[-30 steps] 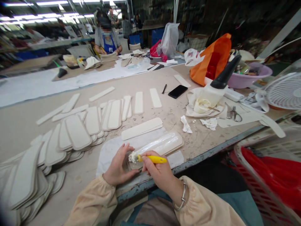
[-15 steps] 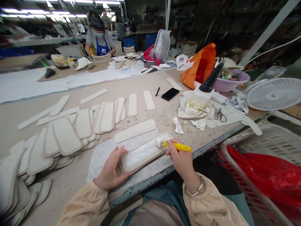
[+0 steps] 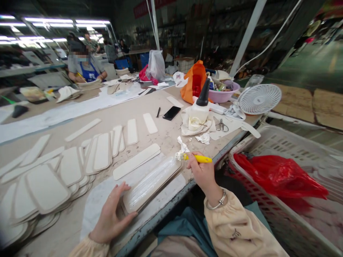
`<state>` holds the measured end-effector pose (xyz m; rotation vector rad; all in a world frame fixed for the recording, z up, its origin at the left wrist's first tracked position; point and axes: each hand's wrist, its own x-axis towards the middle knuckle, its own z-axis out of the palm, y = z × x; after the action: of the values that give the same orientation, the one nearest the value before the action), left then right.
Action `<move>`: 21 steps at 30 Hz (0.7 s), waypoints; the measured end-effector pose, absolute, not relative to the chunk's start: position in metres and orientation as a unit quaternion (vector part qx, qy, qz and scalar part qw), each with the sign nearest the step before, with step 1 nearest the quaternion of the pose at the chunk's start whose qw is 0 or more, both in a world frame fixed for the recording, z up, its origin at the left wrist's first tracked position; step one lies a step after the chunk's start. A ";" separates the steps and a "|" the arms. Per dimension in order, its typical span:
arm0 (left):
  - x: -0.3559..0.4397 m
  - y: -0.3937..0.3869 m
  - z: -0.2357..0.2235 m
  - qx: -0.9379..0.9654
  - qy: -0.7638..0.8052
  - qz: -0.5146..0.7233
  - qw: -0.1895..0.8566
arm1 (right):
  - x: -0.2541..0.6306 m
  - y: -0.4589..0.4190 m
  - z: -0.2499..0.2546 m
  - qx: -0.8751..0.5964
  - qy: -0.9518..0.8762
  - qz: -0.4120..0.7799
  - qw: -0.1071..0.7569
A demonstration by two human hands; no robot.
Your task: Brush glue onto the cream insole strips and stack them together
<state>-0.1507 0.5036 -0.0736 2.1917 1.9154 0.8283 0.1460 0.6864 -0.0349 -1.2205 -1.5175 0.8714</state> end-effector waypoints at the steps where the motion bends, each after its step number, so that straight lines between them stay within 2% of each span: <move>1: -0.152 0.503 -0.075 0.721 0.632 0.277 0.058 | 0.148 0.687 -0.033 -0.496 -0.611 0.373 0.490; 6: -0.154 0.502 -0.077 0.727 0.629 0.272 0.032 | 0.150 0.687 -0.027 -0.467 -0.573 0.458 0.494; 12: -0.148 0.506 -0.072 0.749 0.622 0.231 -0.009 | 0.130 0.669 -0.034 -0.411 -0.601 0.546 0.415; 17: -0.149 0.506 -0.077 0.749 0.623 0.226 -0.027 | 0.119 0.660 -0.039 -0.368 -0.673 0.511 0.386; 21: -0.150 0.508 -0.084 0.750 0.620 0.228 -0.036 | 0.134 0.673 -0.039 -0.406 -0.697 0.446 0.389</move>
<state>-0.1502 0.5078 -0.0838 2.4114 1.9956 0.7323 0.1340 0.6734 -0.0392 -1.0332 -1.7718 1.1336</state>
